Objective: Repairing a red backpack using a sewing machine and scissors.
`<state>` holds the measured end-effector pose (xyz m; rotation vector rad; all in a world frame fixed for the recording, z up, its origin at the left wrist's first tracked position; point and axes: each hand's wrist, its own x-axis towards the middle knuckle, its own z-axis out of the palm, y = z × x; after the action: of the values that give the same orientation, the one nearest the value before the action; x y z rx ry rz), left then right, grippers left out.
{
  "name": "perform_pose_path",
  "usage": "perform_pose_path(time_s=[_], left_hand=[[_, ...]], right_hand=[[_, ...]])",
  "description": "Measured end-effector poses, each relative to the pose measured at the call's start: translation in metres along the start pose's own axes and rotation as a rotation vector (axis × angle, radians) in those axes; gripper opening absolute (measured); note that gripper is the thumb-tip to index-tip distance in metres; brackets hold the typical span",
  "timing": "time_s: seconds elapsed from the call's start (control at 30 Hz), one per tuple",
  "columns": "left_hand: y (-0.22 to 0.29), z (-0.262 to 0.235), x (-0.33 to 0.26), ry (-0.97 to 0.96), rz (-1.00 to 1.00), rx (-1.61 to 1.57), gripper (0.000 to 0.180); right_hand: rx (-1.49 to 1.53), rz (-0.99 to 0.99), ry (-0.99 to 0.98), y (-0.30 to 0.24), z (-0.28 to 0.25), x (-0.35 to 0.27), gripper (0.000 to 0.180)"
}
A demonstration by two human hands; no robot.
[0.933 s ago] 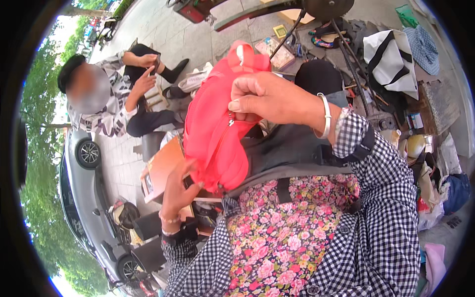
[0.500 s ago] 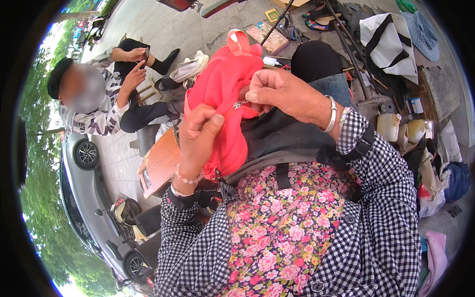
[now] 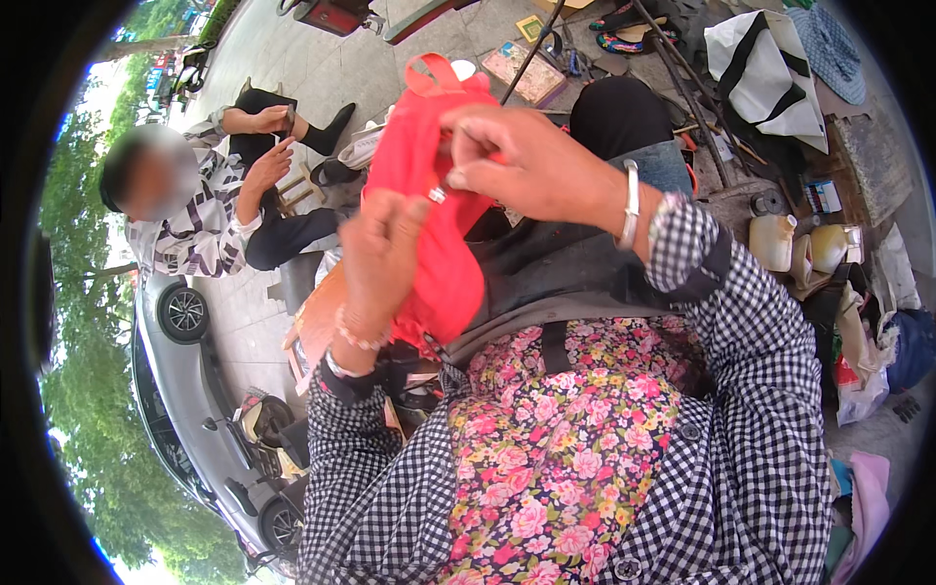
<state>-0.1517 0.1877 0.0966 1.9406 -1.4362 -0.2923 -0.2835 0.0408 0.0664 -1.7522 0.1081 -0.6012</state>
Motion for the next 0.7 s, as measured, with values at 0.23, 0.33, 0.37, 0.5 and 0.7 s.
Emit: perform_pose_path(time_s=[0.23,0.33,0.37,0.5,0.7], left_hand=[[0.045,-0.071,0.035,0.086,-0.175,-0.345,0.024],[0.037,-0.076,0.015,-0.060,-0.222,-0.234,0.022],[0.032,-0.075,0.008,-0.087,-0.257,-0.263,0.020],[-0.002,-0.071,-0.025,-0.146,-0.339,-0.326,0.018],[-0.022,-0.060,-0.050,-0.041,-0.482,-0.107,0.013]], right_hand=[[-0.173,-0.128,0.123,-0.037,-0.003,0.061,0.018],[-0.362,0.026,0.245,0.021,-0.018,0.053,0.020],[-0.355,0.136,0.241,0.042,-0.028,0.048,0.021],[-0.265,0.307,0.029,0.070,-0.016,0.033,0.019],[0.133,0.237,-0.034,0.046,-0.002,0.054,0.018]])
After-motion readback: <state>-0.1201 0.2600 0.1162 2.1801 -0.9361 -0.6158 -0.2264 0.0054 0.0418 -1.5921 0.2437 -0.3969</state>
